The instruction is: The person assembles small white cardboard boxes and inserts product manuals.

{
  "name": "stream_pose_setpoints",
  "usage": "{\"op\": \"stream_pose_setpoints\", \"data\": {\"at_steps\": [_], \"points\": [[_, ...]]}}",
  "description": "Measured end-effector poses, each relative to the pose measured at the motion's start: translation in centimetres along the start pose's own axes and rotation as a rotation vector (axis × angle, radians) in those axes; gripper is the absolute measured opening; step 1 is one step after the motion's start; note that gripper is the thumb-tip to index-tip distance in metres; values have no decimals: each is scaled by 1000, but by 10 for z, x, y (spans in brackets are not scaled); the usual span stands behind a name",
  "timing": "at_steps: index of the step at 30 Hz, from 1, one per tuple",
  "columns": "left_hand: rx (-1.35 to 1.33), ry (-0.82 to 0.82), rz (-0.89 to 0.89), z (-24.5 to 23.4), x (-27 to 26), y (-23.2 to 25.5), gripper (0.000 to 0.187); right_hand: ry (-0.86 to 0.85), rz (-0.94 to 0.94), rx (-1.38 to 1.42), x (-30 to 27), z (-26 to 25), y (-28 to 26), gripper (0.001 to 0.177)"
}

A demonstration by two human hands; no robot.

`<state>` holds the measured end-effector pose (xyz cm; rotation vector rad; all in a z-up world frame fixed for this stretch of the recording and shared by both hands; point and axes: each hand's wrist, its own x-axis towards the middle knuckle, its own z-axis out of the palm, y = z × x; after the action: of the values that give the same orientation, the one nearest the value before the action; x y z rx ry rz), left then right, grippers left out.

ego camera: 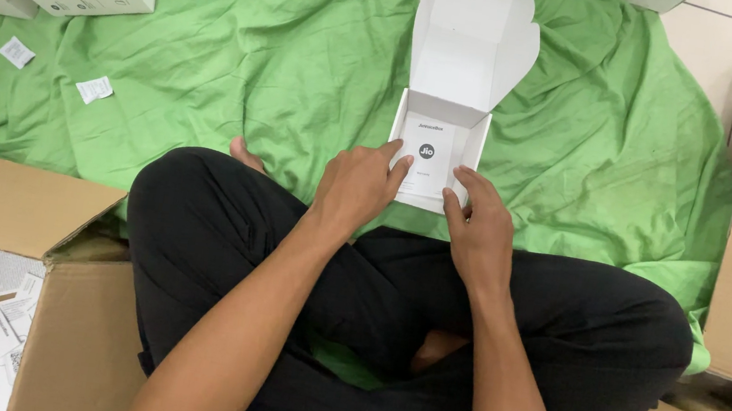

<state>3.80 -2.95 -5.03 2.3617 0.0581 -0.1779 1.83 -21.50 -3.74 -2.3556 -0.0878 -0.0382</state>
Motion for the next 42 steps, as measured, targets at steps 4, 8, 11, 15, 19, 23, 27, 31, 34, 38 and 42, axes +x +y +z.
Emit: {"op": "stream_pose_setpoints", "data": {"at_steps": [4,8,11,15,19,23,27,31,34,38,42], "points": [[-129,58,29,-6,-7,5,40,-19,20,20,-3,-5,-12,30],[-201,49,21,-16,-13,17,38,-6,-17,76,-3,-7,-13,30],[-390,16,-29,-22,-15,28,38,37,-25,91,-5,-7,-11,33],[-500,50,48,-26,-21,48,37,118,-60,201,-8,-15,-9,42],[-682,10,90,-23,-24,63,37,188,-43,305,-10,-32,-15,47],[-710,-33,205,-20,-26,82,38,245,-46,323,-14,-65,-21,49],[-628,-63,228,-22,-32,119,43,307,-47,310,-26,-107,-26,50],[-649,-144,291,-10,-33,151,45,413,-37,255,-47,-149,-23,51],[-590,-217,280,0,-39,185,47,483,-13,212,-70,-172,-10,51],[-634,-325,405,23,-52,222,48,605,21,223,-100,-200,19,51],[-691,-451,592,55,-70,262,48,734,106,207,-140,-222,43,50]]}}
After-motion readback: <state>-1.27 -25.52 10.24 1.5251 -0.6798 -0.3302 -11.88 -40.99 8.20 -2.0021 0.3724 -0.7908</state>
